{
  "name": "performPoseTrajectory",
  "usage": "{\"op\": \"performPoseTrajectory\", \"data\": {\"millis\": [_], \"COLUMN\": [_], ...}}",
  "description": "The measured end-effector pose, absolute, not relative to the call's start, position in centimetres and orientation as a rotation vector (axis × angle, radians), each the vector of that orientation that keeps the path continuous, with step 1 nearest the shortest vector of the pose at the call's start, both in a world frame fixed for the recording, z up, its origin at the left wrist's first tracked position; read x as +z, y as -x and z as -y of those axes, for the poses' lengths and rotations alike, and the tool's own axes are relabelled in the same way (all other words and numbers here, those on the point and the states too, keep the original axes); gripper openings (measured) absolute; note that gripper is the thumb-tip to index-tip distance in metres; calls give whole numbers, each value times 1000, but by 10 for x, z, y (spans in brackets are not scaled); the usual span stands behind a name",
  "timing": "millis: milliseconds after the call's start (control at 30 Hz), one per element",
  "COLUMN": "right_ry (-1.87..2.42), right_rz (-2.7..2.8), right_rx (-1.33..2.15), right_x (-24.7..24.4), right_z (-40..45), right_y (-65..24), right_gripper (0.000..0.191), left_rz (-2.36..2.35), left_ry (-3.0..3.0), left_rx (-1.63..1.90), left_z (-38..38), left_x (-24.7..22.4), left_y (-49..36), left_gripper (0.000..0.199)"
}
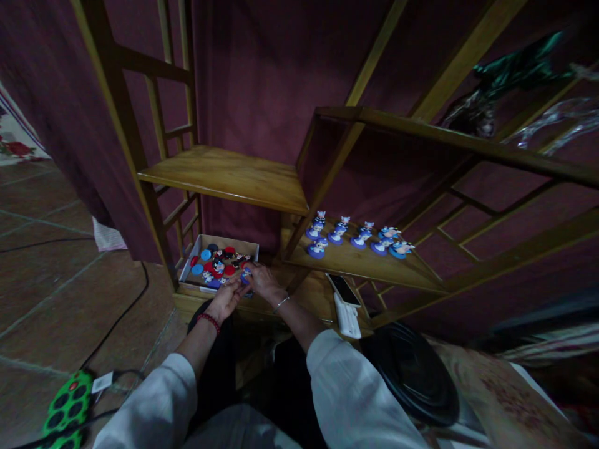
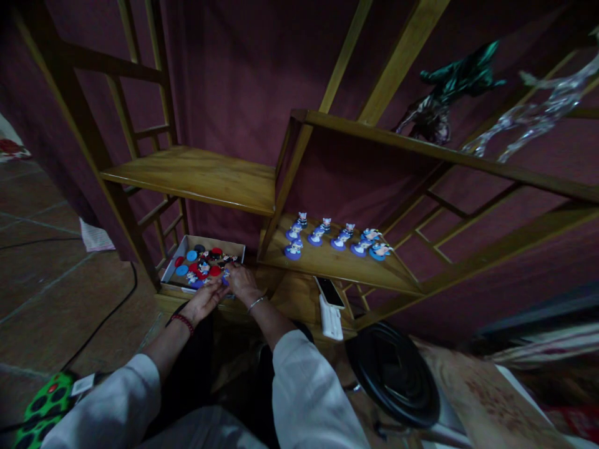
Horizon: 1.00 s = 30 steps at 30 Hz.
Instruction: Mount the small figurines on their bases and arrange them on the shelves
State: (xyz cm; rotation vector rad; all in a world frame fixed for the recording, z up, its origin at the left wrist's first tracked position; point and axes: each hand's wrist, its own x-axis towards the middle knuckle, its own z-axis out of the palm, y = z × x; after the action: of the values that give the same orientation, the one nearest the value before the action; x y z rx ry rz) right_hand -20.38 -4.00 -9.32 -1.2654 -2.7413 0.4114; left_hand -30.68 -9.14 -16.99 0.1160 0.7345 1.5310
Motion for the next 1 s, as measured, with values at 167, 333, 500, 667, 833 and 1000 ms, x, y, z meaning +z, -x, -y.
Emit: {"op": "performPoseTrajectory", "data": {"millis": [167, 333, 500, 667, 833, 1000], "right_ry": [1267, 1271, 1282, 1277, 1255, 1267], "right_rz": [2750, 2752, 2773, 2788, 2819, 2862], "right_rx": [417, 424, 431, 422, 372, 310], "right_x": [-93, -88, -77, -75, -74, -73], "right_z": [36, 30, 30, 31, 31, 33], "right_y": [206, 206, 207, 207, 208, 209], "right_gripper": [25, 26, 27, 25, 23, 19], "left_rz": [-723, -693, -631, -626, -605, -605], "left_ry": [-111, -97, -112, -113, -116, -115], "left_rx": [1561, 1573, 1544, 1525, 1548, 1559], "left_z": [90, 90, 92, 93, 93, 93], "left_x": [-170, -166, -162, -163, -164, -165], "left_y": [305, 304, 305, 307, 307, 307], "left_gripper": [21, 19, 19, 16, 15, 15]}}
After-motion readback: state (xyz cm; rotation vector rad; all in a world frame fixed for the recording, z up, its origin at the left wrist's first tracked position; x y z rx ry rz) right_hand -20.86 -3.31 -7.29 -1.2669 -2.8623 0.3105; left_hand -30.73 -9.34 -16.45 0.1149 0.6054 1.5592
